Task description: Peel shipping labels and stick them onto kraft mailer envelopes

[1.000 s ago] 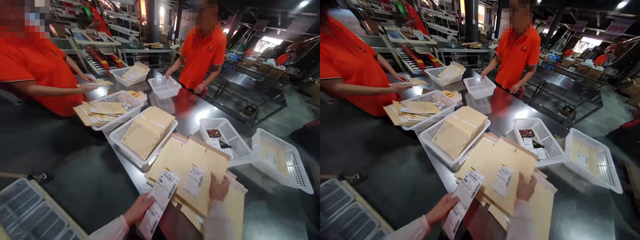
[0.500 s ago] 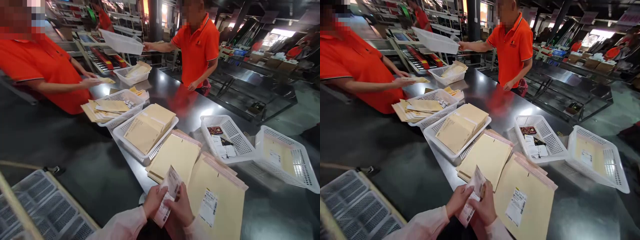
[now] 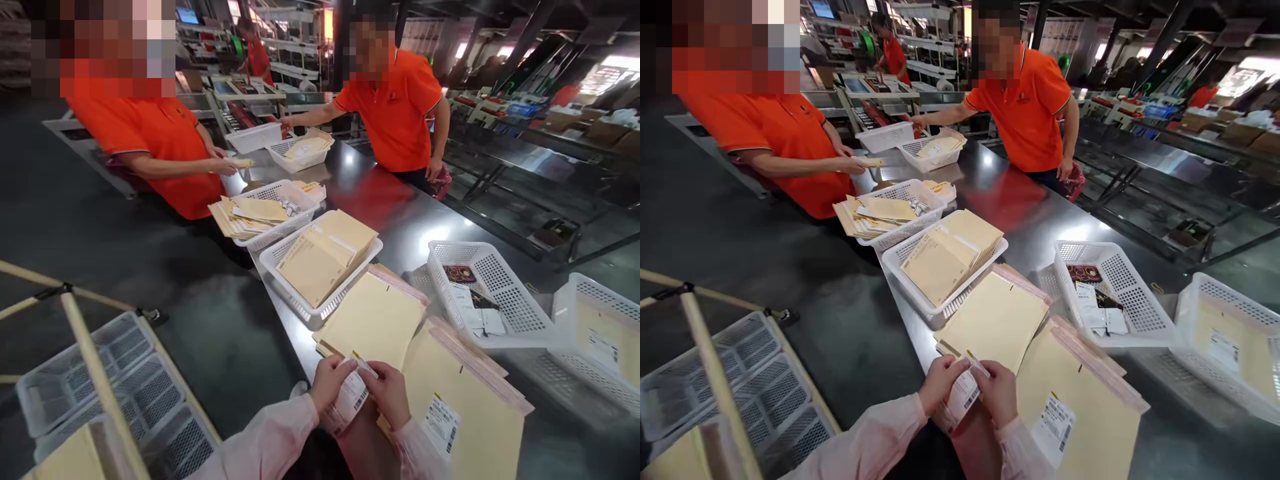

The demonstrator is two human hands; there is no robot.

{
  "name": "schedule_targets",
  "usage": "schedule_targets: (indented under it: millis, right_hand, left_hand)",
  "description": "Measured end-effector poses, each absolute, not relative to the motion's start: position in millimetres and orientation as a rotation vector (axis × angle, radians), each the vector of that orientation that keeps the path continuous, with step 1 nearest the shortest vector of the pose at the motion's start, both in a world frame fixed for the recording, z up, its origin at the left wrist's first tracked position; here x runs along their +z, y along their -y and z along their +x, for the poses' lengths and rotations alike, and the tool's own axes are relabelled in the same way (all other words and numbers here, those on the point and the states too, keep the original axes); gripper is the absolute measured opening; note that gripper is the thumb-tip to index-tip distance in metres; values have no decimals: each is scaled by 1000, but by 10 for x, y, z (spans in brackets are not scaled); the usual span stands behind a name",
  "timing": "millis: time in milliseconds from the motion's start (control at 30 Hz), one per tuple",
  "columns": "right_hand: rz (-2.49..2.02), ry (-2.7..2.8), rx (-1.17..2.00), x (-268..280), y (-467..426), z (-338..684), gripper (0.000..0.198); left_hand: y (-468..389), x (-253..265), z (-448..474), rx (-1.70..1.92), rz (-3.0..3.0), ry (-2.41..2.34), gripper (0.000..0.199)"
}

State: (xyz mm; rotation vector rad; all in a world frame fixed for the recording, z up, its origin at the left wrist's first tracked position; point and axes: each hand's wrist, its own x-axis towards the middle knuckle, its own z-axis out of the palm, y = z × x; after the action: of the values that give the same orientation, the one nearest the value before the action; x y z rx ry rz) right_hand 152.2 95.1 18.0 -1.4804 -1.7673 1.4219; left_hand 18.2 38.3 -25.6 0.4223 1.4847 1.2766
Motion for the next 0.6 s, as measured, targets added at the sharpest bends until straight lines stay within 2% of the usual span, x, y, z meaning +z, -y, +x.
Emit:
schedule_targets:
  millis: [67, 200, 333, 367, 500, 533, 600]
  right_hand:
    - [-1495, 1823, 1329, 64, -1127, 1487, 32]
    - [-1646, 1956, 883, -140, -1750, 1358, 20]
    - [-1813, 1948, 663, -225, -2244, 1244, 21]
    - [-1843, 1939, 610, -228, -2289, 1247, 28]
    - [-2163, 1812, 325, -224, -2237, 1436, 102]
    - [-2264, 1773, 333, -231, -2199, 1503, 107]
    - [-2364, 1747, 456, -259, -2135, 1601, 95]
  left_hand:
    - [-411, -290, 169, 1282, 380, -1357, 46]
    - [-364, -501, 69, 1112, 328, -1021, 64]
    - [77, -884, -8, 983, 304, -1021, 55]
    - [241, -974, -25, 962, 314, -1029, 52]
    - [835, -1173, -142, 900, 369, -1057, 53]
    - [914, -1165, -186, 901, 375, -1072, 54]
    - [946, -1075, -279, 922, 393, -1099, 54]
